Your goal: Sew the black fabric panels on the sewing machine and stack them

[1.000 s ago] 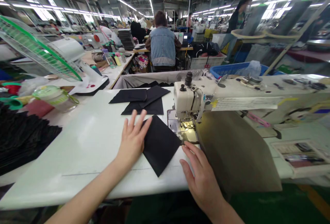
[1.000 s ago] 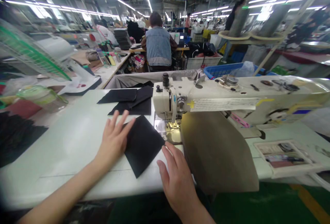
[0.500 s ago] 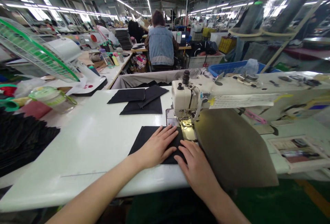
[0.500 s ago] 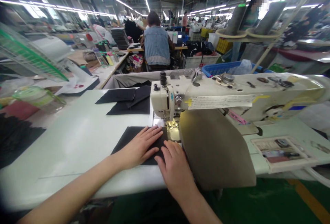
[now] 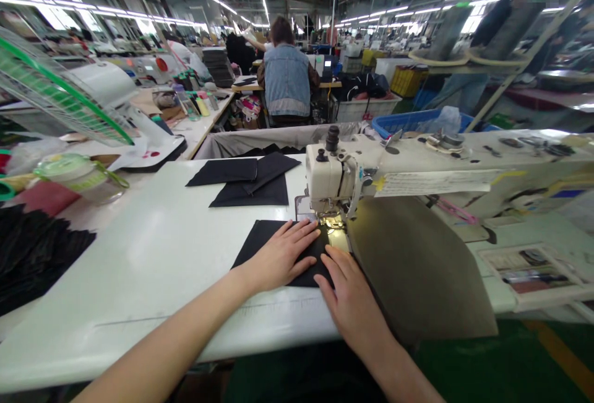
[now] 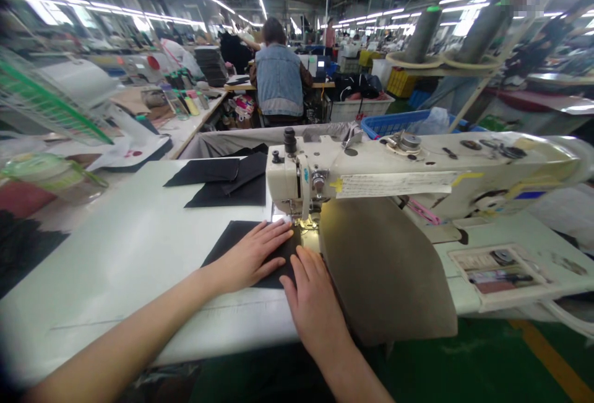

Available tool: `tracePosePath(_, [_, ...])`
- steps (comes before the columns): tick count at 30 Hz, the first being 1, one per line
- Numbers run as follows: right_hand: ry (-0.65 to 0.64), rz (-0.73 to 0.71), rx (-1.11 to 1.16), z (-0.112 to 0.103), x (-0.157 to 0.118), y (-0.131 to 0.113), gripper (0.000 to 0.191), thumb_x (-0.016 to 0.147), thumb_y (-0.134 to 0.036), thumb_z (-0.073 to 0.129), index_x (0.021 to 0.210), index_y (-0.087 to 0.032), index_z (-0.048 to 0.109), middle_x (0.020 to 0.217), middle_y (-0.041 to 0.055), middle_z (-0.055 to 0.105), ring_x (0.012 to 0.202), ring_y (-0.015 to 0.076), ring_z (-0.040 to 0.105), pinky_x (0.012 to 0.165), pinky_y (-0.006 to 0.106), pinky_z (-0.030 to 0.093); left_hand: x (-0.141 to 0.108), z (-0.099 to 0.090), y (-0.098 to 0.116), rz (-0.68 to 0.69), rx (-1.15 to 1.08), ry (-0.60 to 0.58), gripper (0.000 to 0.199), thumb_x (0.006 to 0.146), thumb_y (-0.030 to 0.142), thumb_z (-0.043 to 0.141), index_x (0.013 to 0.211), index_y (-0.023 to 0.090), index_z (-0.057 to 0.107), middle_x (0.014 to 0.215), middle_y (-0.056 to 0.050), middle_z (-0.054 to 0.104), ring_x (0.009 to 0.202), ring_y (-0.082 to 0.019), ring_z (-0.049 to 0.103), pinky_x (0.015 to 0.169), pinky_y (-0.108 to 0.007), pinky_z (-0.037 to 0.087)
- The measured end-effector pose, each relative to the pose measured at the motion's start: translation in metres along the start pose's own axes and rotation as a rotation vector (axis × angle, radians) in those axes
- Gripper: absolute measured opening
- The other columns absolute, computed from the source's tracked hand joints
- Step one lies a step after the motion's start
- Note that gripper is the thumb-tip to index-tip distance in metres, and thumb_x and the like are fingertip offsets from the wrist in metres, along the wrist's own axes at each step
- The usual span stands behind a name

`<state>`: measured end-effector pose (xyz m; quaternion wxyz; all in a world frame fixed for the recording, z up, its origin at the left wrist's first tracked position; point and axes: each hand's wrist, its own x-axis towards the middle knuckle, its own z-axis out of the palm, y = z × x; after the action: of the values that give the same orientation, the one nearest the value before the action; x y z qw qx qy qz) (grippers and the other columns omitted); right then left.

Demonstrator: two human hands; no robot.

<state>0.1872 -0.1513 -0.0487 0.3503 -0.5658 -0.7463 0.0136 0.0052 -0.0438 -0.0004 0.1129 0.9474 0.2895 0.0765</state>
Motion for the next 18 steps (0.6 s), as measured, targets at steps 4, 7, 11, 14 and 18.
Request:
tracePosePath(4, [0.010, -0.009, 0.000, 0.000, 0.001, 0.000, 0.034, 0.102, -0.029, 0.050, 0.128, -0.011, 0.063, 0.135, 0.0186, 0.063, 0.128, 0.0313, 0.058, 0.107, 0.054, 0.050, 0.000, 0.001, -0.001, 0.003, 0.000, 0.004, 0.055, 0.103, 0.042, 0.051, 0.153, 0.021, 0.041, 0.162, -0.010, 0.037, 0.152, -0.027, 0.030, 0.124, -0.050, 0.024])
tracePosePath(7, [0.009, -0.003, 0.008, -0.001, 0.003, 0.000, 0.034, 0.102, -0.028, 0.050, 0.128, -0.012, 0.064, 0.132, 0.0185, 0.064, 0.126, 0.0313, 0.058, 0.106, 0.054, 0.051, 0.002, -0.001, -0.003, 0.006, -0.007, 0.013, 0.054, 0.103, 0.042, 0.052, 0.151, 0.021, 0.044, 0.162, -0.010, 0.037, 0.152, -0.026, 0.030, 0.123, -0.050, 0.025])
tracePosePath(11, [-0.006, 0.001, -0.004, -0.008, -0.001, -0.003, 0.034, 0.102, -0.028, 0.050, 0.127, -0.012, 0.065, 0.127, 0.0184, 0.067, 0.122, 0.0316, 0.062, 0.103, 0.053, 0.054, 0.004, -0.004, -0.004, 0.001, -0.001, 0.003, 0.055, 0.102, 0.043, 0.053, 0.151, 0.020, 0.044, 0.162, -0.012, 0.037, 0.151, -0.028, 0.031, 0.123, -0.052, 0.026])
tracePosePath(14, [-0.017, -0.010, -0.008, -0.015, -0.015, -0.006, 0.034, 0.103, -0.029, 0.048, 0.129, -0.011, 0.064, 0.129, 0.0186, 0.066, 0.123, 0.0306, 0.062, 0.102, 0.050, 0.056, -0.003, -0.004, 0.006, 0.019, 0.007, 0.002, 0.049, 0.103, 0.034, 0.050, 0.150, 0.020, 0.047, 0.162, -0.012, 0.037, 0.151, -0.029, 0.032, 0.123, -0.054, 0.026])
tracePosePath(18, [-0.023, -0.052, -0.036, -0.023, -0.034, -0.008, 0.037, 0.104, -0.028, 0.047, 0.136, -0.012, 0.059, 0.134, 0.0169, 0.065, 0.128, 0.0295, 0.059, 0.103, 0.048, 0.056, -0.025, -0.002, 0.030, 0.219, -0.033, -0.060, 0.043, 0.102, 0.019, 0.044, 0.144, 0.020, 0.054, 0.153, -0.009, 0.051, 0.147, -0.027, 0.041, 0.122, -0.049, 0.032])
